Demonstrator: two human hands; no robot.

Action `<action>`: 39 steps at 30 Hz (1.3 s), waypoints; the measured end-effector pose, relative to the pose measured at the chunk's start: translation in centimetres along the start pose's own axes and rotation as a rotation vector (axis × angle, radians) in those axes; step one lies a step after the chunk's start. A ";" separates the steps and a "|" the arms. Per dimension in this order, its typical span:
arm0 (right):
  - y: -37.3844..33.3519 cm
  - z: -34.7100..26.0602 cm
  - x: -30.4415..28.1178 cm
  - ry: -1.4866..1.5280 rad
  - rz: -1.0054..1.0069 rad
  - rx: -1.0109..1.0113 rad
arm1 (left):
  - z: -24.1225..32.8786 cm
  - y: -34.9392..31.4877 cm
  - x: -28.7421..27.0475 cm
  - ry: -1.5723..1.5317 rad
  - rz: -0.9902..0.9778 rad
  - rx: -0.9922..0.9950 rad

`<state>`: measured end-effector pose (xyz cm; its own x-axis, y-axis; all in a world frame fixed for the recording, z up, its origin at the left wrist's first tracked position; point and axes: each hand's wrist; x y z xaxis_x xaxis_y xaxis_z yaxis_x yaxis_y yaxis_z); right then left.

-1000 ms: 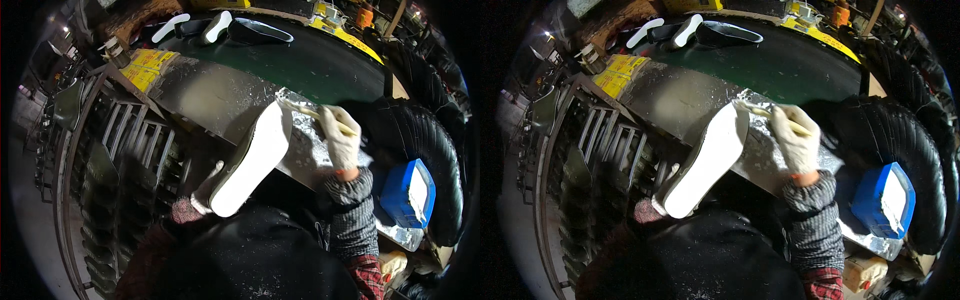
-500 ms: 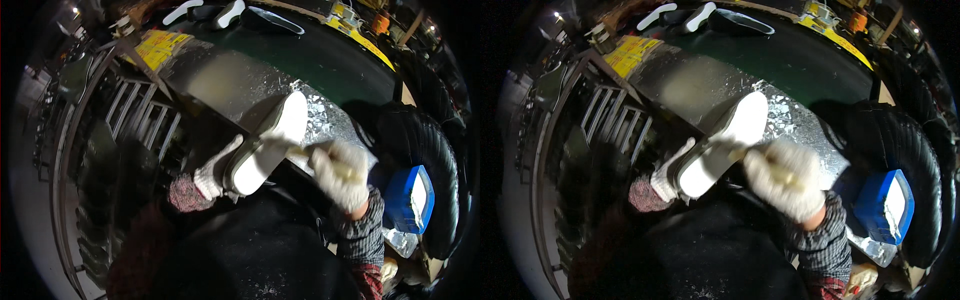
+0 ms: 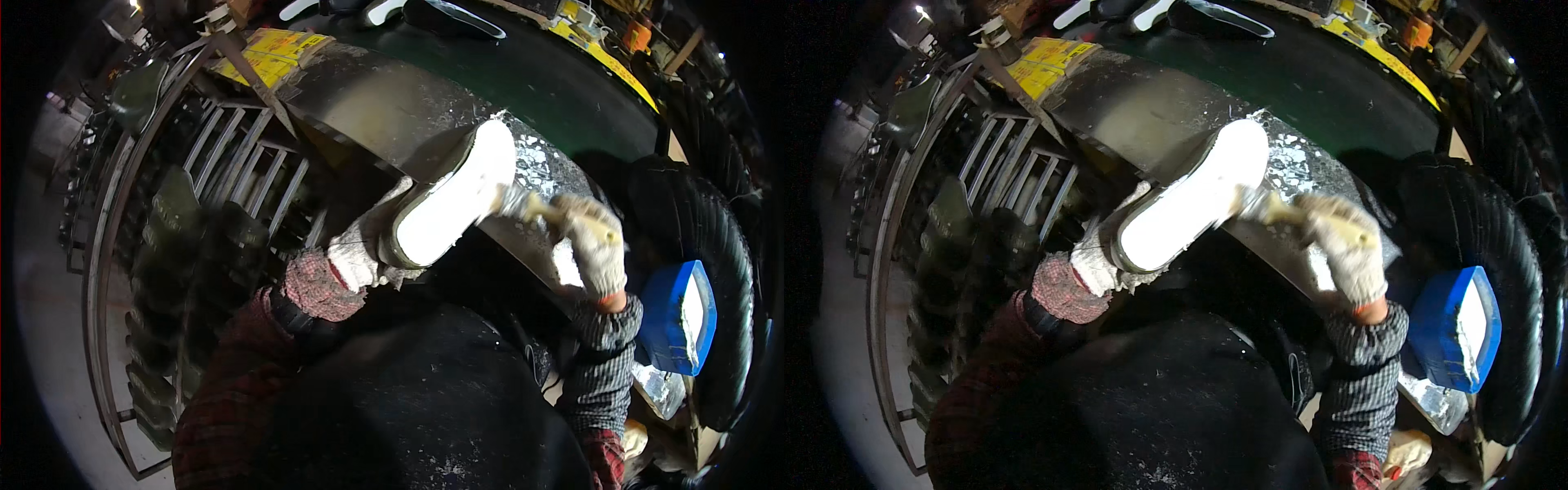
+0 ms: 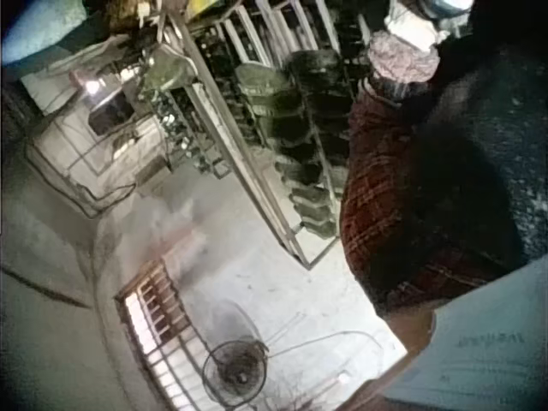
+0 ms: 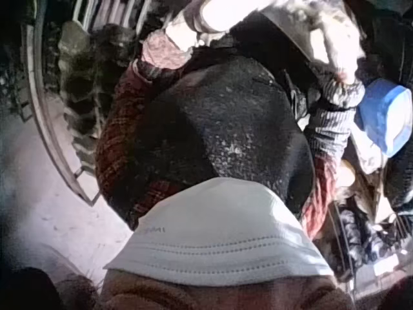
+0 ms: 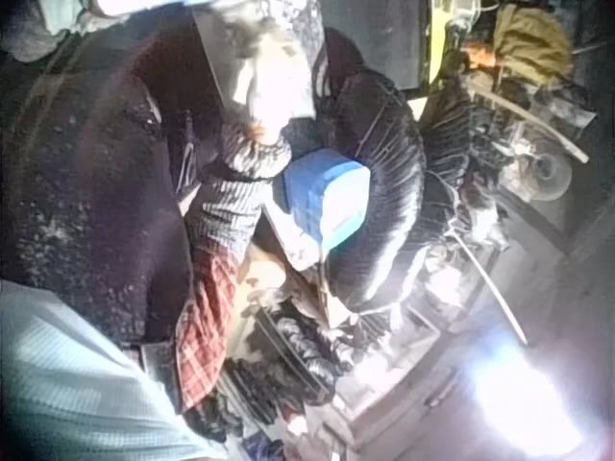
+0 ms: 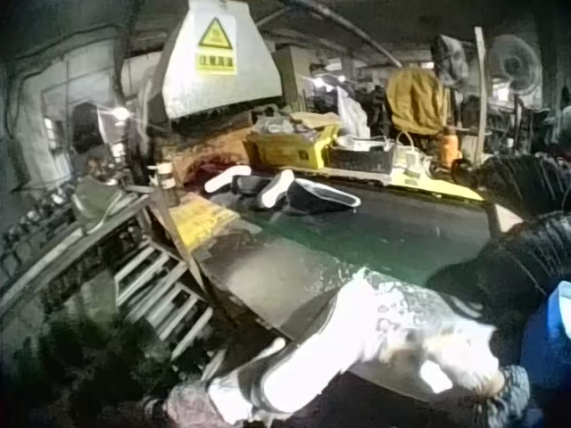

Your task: Apply adhesive to shoe soles and interior components using a brush.

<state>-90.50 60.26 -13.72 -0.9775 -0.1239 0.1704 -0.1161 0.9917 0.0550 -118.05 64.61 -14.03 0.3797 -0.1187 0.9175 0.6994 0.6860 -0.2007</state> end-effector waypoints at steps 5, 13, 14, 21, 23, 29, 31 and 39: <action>4.7 3.3 -1.8 -0.545 0.247 -0.426 | 1.9 1.0 1.2 -0.266 0.397 -0.136; 5.2 -1.0 0.0 0.022 0.166 -0.258 | 9.8 10.9 -4.0 0.418 0.303 0.215; 5.0 -1.5 -0.5 0.031 0.206 -0.279 | 10.8 11.6 -3.5 0.262 0.273 0.211; -1.2 -3.3 -4.6 -0.026 0.478 -0.269 | 1.0 21.2 -0.2 0.948 -0.446 0.077; -4.3 -4.5 -3.9 0.034 0.542 -0.271 | -3.1 22.9 3.3 0.875 -0.313 -0.071; -17.3 -6.2 -5.4 -0.637 0.972 -0.446 | -12.7 27.1 9.6 0.706 0.329 -0.137; -21.1 -7.2 -6.4 -0.396 1.163 -0.499 | -12.8 28.7 8.0 0.579 0.067 -0.126; -24.6 -10.1 -8.5 -0.849 1.213 -0.614 | -10.1 28.1 9.0 1.445 0.273 0.025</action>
<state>-77.56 36.58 -6.63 -0.2690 0.9509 -0.1534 0.6450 0.2961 0.7045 -88.87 75.57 -14.87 0.7680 -0.5744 -0.2831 0.5032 0.8147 -0.2881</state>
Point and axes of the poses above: each hand's wrist, its own y-axis towards the middle knuckle, its own x-axis out of the palm, z = x × y, and after that the axes turned 10 degrees about y, right-handed
